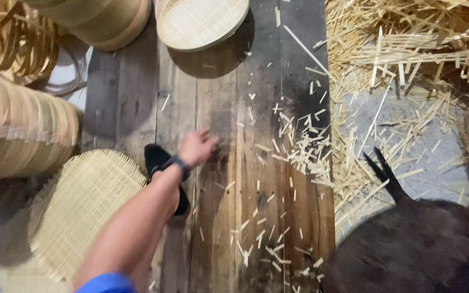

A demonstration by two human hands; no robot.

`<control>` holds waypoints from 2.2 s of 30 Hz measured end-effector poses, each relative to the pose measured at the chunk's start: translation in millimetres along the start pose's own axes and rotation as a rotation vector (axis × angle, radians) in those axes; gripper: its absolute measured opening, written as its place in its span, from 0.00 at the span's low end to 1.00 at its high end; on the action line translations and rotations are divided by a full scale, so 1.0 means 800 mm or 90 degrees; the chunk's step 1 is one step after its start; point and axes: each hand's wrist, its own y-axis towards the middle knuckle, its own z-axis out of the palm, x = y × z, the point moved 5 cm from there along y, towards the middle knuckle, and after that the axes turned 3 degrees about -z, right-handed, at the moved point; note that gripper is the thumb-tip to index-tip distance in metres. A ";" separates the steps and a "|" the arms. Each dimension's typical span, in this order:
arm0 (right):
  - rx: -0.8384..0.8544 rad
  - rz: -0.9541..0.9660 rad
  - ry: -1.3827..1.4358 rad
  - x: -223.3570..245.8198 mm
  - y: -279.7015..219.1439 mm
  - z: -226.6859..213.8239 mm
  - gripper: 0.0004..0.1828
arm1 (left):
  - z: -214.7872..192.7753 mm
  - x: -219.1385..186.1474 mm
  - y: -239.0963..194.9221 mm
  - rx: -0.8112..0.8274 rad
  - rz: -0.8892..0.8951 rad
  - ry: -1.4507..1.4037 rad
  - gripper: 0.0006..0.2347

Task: The person sits on the floor of a bamboo craft workshop and uses scissors to trim the excess bamboo strips protruding from the edge of a round woven bamboo tray, holding the tray steady with a wooden block. They then fit a bamboo rim hoop around the tray edge and press the woven mat into place.

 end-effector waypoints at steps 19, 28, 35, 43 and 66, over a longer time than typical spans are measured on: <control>0.058 -0.065 -0.077 0.013 -0.120 0.383 0.31 | -0.148 0.219 -0.248 -0.234 -0.165 0.470 0.24; -0.013 0.306 -0.357 -0.095 -0.107 0.348 0.36 | -0.265 0.347 -0.349 -0.358 0.013 0.483 0.20; -0.013 0.277 -0.331 -0.126 -0.044 0.244 0.27 | -0.253 0.422 -0.276 -0.283 0.070 0.671 0.34; 0.109 0.209 -0.184 -0.127 -0.015 0.199 0.20 | -0.273 0.344 -0.319 -0.432 0.184 0.682 0.35; 0.260 -0.624 -0.562 0.207 -0.180 0.492 0.66 | -0.105 -0.266 -0.575 0.075 0.777 0.492 0.03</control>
